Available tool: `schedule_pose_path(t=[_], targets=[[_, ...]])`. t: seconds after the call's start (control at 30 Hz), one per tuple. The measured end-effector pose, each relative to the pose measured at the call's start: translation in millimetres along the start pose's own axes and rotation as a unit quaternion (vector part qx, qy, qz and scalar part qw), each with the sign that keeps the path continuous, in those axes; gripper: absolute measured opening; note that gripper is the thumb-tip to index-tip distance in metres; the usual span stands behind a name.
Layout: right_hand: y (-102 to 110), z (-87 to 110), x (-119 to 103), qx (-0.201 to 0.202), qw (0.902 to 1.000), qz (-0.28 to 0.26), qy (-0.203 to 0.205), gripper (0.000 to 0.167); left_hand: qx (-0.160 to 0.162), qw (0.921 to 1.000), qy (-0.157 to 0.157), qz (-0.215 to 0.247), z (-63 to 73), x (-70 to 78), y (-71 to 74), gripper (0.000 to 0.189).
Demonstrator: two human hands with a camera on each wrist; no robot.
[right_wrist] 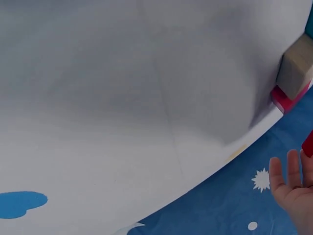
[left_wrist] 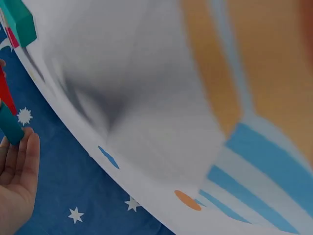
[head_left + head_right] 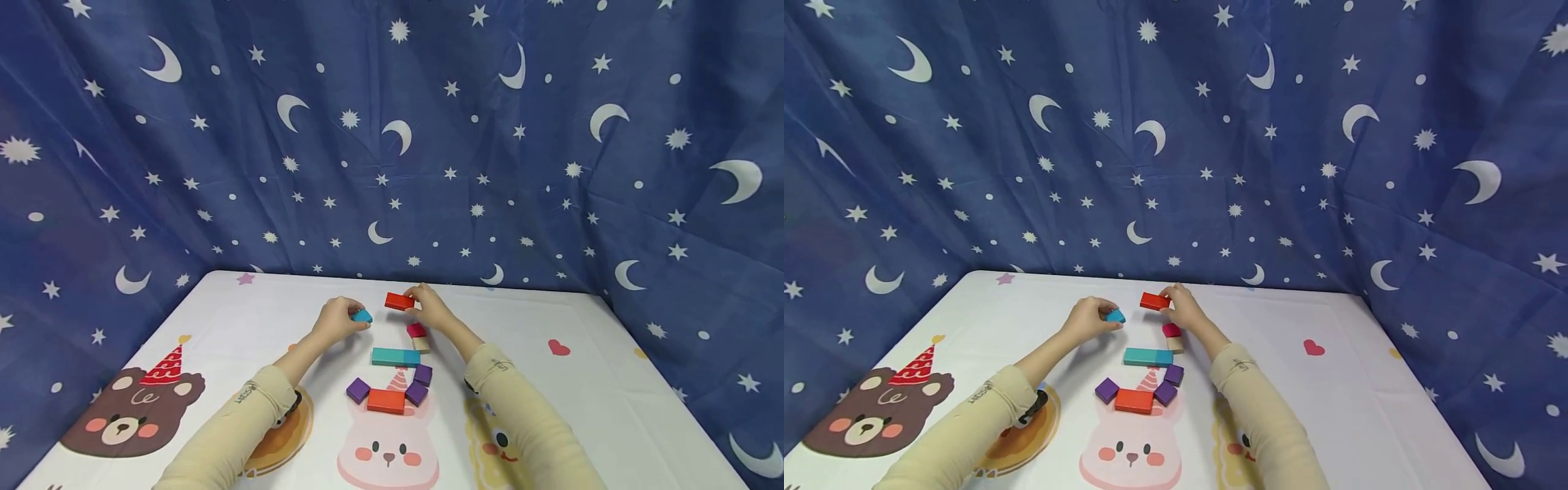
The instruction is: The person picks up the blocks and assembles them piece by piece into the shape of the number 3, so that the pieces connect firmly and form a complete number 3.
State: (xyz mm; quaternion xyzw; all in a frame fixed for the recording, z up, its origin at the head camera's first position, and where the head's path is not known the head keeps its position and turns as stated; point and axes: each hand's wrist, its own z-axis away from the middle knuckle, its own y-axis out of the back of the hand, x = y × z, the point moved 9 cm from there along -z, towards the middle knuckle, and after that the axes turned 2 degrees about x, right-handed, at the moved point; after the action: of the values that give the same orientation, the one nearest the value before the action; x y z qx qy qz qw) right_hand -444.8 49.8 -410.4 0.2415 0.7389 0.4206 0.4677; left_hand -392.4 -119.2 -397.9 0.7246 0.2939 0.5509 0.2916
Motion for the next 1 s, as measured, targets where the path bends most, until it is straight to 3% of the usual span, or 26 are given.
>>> schedule_pose_path(t=[0.33,0.57,0.77,1.0], targets=[[-14,-2.1,-7,-0.021,0.9994,0.010,0.026,0.027,0.001,0.9999,-0.009,-0.006,20.7,-10.0,4.8,0.036],[-28,-2.3,-6,-0.082,0.9966,-0.004,-0.002,0.025,-0.007,0.9997,-0.022,-0.009,25.2,-8.8,11.4,0.037],[-37,-5.7,-6,-0.107,0.9941,0.011,0.001,0.026,-0.008,0.9981,-0.046,-0.041,30.6,-8.9,15.5,0.036],[-40,-8.9,-3,-0.130,0.9908,0.028,-0.023,0.027,-0.005,0.9952,-0.070,-0.069,34.5,-3.9,16.7,0.036]])
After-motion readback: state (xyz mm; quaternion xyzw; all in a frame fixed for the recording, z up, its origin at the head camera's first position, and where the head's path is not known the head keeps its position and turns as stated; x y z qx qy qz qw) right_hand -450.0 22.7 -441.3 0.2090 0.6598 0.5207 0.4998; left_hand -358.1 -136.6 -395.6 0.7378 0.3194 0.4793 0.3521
